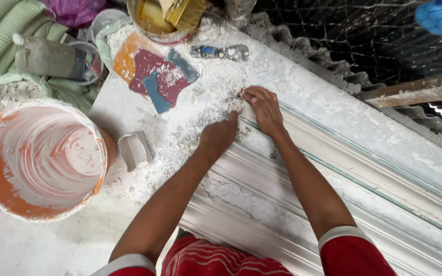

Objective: The person uses a small metal putty knife to scrape and smooth the edges and grooves of long white plaster molding strips resting on a workbench. The person moves along the length of the molding, clearing excess plaster from the channels by hand and with the tool.

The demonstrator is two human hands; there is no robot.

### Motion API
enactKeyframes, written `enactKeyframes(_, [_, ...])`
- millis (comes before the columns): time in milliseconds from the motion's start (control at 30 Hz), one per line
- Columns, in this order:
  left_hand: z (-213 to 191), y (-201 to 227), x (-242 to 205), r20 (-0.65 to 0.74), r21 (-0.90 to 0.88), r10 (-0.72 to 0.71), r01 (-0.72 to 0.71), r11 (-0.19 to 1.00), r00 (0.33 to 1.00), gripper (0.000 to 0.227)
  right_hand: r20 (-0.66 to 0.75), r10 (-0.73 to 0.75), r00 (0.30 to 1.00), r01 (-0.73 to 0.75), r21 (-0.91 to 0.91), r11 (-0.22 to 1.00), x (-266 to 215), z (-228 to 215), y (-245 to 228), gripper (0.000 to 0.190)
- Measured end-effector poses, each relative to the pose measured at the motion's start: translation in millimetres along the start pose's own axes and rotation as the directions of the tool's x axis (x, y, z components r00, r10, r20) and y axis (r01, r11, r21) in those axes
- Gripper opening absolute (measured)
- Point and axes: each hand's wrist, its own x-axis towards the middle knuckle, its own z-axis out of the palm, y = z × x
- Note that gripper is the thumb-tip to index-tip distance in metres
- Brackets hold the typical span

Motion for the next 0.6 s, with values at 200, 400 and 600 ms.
enactKeyframes(200, [29.0, -3.5, 21.5, -0.019, 0.118, 0.042, -0.039, 0.992, 0.999, 0.041, -0.017, -0.014, 1.0, 0.014, 0.008, 1.0, -0.8, 4.5, 11.0, 0.058])
enactKeyframes(400, [12.8, 15.9, 26.3, 0.012, 0.022, -0.034, 0.034, 0.999, 0.999, 0.029, -0.041, 0.018, 0.999, -0.015, 0.062, 0.998, 3.3, 0.4, -0.9, 0.061])
enactKeyframes(600, [0.8, 20.8, 31.5, 0.101, -0.137, -0.078, 0.092, 0.986, 0.992, 0.031, -0.056, 0.037, 0.998, -0.032, 0.09, 0.995, -1.2, 5.0, 8.8, 0.06])
